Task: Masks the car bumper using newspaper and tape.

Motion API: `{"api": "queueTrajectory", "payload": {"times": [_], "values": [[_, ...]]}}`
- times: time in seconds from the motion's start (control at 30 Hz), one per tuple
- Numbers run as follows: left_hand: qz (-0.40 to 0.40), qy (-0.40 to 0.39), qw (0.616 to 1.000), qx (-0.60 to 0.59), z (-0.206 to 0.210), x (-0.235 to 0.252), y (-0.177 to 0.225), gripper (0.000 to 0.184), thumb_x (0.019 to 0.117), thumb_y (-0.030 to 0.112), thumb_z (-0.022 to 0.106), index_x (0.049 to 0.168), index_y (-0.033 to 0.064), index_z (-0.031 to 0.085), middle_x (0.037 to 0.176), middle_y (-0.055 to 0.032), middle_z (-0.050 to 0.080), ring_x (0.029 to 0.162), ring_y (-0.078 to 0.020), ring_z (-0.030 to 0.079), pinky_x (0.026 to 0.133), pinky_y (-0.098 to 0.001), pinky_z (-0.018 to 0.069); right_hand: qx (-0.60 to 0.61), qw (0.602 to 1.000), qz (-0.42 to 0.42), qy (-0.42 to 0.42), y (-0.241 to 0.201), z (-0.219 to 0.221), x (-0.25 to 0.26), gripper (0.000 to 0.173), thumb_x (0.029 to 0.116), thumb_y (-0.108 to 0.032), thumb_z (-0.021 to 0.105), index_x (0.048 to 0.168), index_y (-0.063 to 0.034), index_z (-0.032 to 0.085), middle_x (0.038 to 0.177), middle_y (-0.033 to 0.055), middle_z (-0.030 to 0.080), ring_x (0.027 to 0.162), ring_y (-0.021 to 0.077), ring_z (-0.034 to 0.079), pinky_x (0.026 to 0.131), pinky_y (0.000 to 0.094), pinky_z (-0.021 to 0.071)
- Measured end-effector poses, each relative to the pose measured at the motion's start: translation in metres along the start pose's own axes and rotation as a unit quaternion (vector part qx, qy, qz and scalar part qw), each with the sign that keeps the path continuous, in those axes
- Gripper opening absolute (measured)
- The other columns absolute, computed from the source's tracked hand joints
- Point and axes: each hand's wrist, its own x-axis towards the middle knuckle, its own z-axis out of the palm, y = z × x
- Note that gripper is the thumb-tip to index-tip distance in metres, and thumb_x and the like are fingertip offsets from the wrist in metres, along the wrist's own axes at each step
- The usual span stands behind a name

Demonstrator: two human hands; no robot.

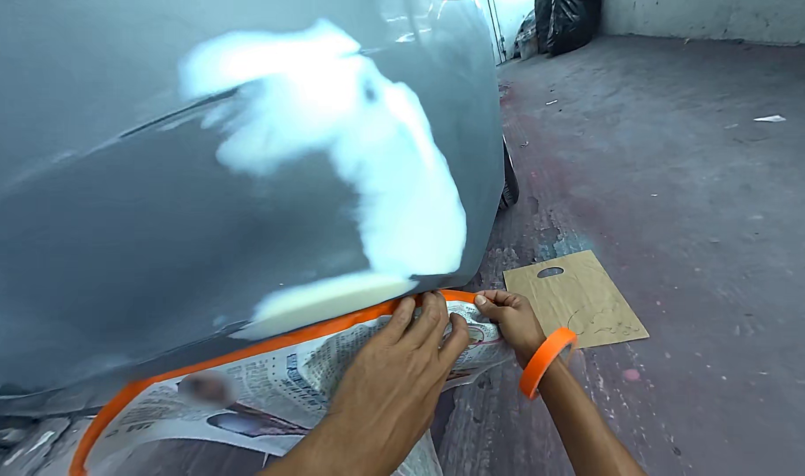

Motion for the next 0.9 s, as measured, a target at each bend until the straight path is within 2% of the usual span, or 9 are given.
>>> {"api": "queueTrajectory", "payload": {"times": [0.37, 0.47, 0.63, 0.67, 0.7, 0.73, 0.77, 0.83, 0.9], "values": [[0.014, -0.030, 0.999, -0.014, -0.001, 0.005, -0.001, 0.039, 0.0950, 0.017, 0.058, 0.134, 0.0098, 0.062, 0.132, -0.0214, 0.064, 0.128, -0.0339, 0.060, 0.107, -0.0468, 0.0456, -0.047, 0.999, -0.001, 0.007, -0.008, 0.019, 0.024, 0.013, 0.0980, -0.016, 0.070, 0.097, -0.0057, 0.077, 0.082, 0.0059, 0.071, 0.075, 0.0130, 0.065, 0.073, 0.0341, 0.0534], [0.010, -0.014, 0.999, -0.033, -0.008, -0.007, -0.007, 0.037, 0.0986, 0.019, 0.051, 0.133, 0.0112, 0.061, 0.140, -0.0205, 0.060, 0.133, -0.0338, 0.057, 0.112, -0.0489, 0.0426, -0.048, 0.999, -0.001, 0.000, -0.011, 0.019, 0.026, 0.013, 0.0976, -0.015, 0.070, 0.094, -0.0045, 0.076, 0.081, 0.0062, 0.071, 0.074, 0.0124, 0.066, 0.072, 0.0331, 0.0541], [-0.012, 0.022, 0.999, -0.031, -0.031, -0.042, -0.021, 0.038, 0.1056, 0.028, 0.040, 0.133, 0.0125, 0.062, 0.146, -0.0160, 0.056, 0.134, -0.0319, 0.056, 0.111, -0.0514, 0.0424, -0.035, 0.999, -0.008, -0.023, -0.017, 0.023, 0.030, 0.013, 0.0999, -0.009, 0.064, 0.092, -0.0024, 0.071, 0.079, 0.0052, 0.067, 0.072, 0.0114, 0.063, 0.070, 0.0312, 0.0532], [-0.017, 0.031, 0.999, -0.037, -0.033, -0.050, -0.025, 0.038, 0.1061, 0.030, 0.039, 0.132, 0.0133, 0.061, 0.148, -0.0146, 0.055, 0.135, -0.0307, 0.055, 0.112, -0.0507, 0.0410, -0.043, 0.999, -0.022, -0.006, -0.014, 0.026, 0.029, 0.011, 0.0990, -0.010, 0.065, 0.094, -0.0022, 0.070, 0.082, 0.0060, 0.067, 0.074, 0.0122, 0.063, 0.070, 0.0316, 0.0528], [-0.024, 0.047, 0.998, -0.046, -0.032, -0.058, -0.028, 0.037, 0.1071, 0.031, 0.038, 0.131, 0.0141, 0.061, 0.149, -0.0132, 0.054, 0.136, -0.0293, 0.053, 0.113, -0.0498, 0.0397, -0.058, 0.998, -0.036, 0.017, -0.012, 0.028, 0.027, 0.012, 0.0973, -0.011, 0.067, 0.103, -0.0008, 0.069, 0.092, 0.0098, 0.069, 0.083, 0.0153, 0.065, 0.077, 0.0338, 0.0535], [-0.033, 0.064, 0.996, -0.056, -0.030, -0.066, -0.031, 0.037, 0.1078, 0.031, 0.037, 0.131, 0.0150, 0.060, 0.150, -0.0120, 0.053, 0.138, -0.0280, 0.052, 0.115, -0.0489, 0.0382, -0.072, 0.996, -0.042, 0.029, -0.011, 0.027, 0.024, 0.032, 0.0962, -0.012, 0.069, 0.124, 0.0028, 0.063, 0.114, 0.0179, 0.067, 0.103, 0.0226, 0.065, 0.091, 0.0392, 0.0535], [-0.046, 0.082, 0.993, -0.069, -0.027, -0.074, -0.032, 0.036, 0.1074, 0.031, 0.038, 0.131, 0.0159, 0.061, 0.151, -0.0107, 0.053, 0.139, -0.0267, 0.050, 0.117, -0.0479, 0.0363, -0.082, 0.994, -0.047, 0.048, -0.011, 0.028, 0.023, 0.044, 0.0941, -0.012, 0.071, 0.132, 0.0050, 0.056, 0.124, 0.0226, 0.062, 0.111, 0.0276, 0.062, 0.096, 0.0426, 0.0514], [-0.090, 0.128, 0.982, -0.104, -0.021, -0.090, -0.031, 0.033, 0.1074, 0.030, 0.040, 0.129, 0.0186, 0.062, 0.149, -0.0075, 0.055, 0.140, -0.0233, 0.049, 0.119, -0.0443, 0.0335, -0.087, 0.991, -0.055, 0.089, -0.020, 0.033, 0.017, 0.048, 0.0912, -0.005, 0.072, 0.133, 0.0075, 0.051, 0.118, 0.0221, 0.063, 0.104, 0.0265, 0.063, 0.091, 0.0414, 0.0523], [-0.170, 0.182, 0.958, -0.146, -0.018, -0.107, -0.024, 0.028, 0.1066, 0.030, 0.044, 0.124, 0.0213, 0.064, 0.140, -0.0054, 0.060, 0.135, -0.0206, 0.052, 0.118, -0.0400, 0.0348, -0.041, 0.995, -0.039, 0.085, -0.030, 0.036, 0.005, 0.055, 0.0935, 0.001, 0.064, 0.143, 0.0094, 0.041, 0.118, 0.0243, 0.064, 0.103, 0.0271, 0.065, 0.089, 0.0426, 0.0546]]}}
